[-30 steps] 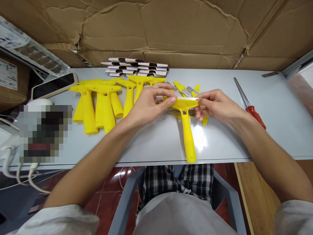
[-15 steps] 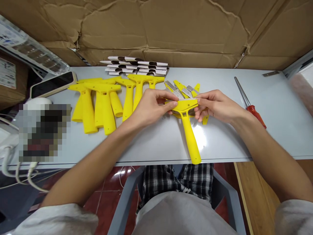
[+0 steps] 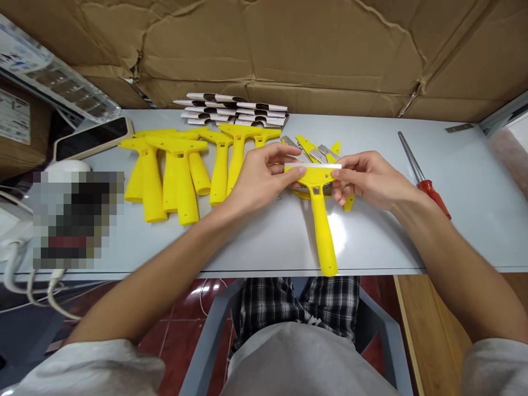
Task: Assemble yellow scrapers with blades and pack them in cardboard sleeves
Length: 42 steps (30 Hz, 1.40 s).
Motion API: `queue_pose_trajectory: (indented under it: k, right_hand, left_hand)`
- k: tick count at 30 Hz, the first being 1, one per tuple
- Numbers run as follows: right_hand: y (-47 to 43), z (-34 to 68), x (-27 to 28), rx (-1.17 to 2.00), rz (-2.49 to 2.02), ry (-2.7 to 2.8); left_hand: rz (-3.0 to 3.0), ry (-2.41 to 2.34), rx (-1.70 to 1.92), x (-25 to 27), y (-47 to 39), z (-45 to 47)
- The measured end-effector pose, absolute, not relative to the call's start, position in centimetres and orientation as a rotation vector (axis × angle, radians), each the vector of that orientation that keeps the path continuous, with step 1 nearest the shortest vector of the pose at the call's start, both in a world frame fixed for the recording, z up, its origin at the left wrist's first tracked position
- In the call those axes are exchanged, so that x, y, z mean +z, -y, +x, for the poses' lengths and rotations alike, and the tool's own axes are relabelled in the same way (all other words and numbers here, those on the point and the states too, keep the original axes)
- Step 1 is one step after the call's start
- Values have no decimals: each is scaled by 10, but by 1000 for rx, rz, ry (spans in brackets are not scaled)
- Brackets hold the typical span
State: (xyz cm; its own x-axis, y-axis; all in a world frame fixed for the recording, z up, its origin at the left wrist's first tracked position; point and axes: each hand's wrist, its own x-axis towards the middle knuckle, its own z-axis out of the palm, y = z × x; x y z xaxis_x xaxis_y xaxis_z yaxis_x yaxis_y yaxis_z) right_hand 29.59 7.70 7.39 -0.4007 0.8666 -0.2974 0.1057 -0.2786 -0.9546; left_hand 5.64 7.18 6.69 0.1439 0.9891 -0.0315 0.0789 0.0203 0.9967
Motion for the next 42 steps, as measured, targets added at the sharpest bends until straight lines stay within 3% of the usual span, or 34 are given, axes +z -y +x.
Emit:
queue_pose_trajectory:
  k: [7,16,21,30,36,40,42]
  right_hand:
    - [-77,296,78,1711,-1171,1275]
    - [-75,293,78,1757,-1173,1270]
    - [-70,286,75,1784,-1161,1264]
    - [-73,293,81,1797,-1273,1498]
    - [-84,305,79,1301,-1389,1581]
    - [-92,316,73,775,-1462,1934]
    - [-93,321,74,671,-1419,2164]
  left_hand:
    - [989,-1028,907,65,-65,66]
    - [953,-920,1023,57,-54,76]
    - [793,-815,850,51,-43,84]
    - [673,-890,845,53,-29,88]
    - [631,-916,848,56,-21,92]
    - [691,-965,868,57,-22,92]
    - [731,-994,886,61,-28,89]
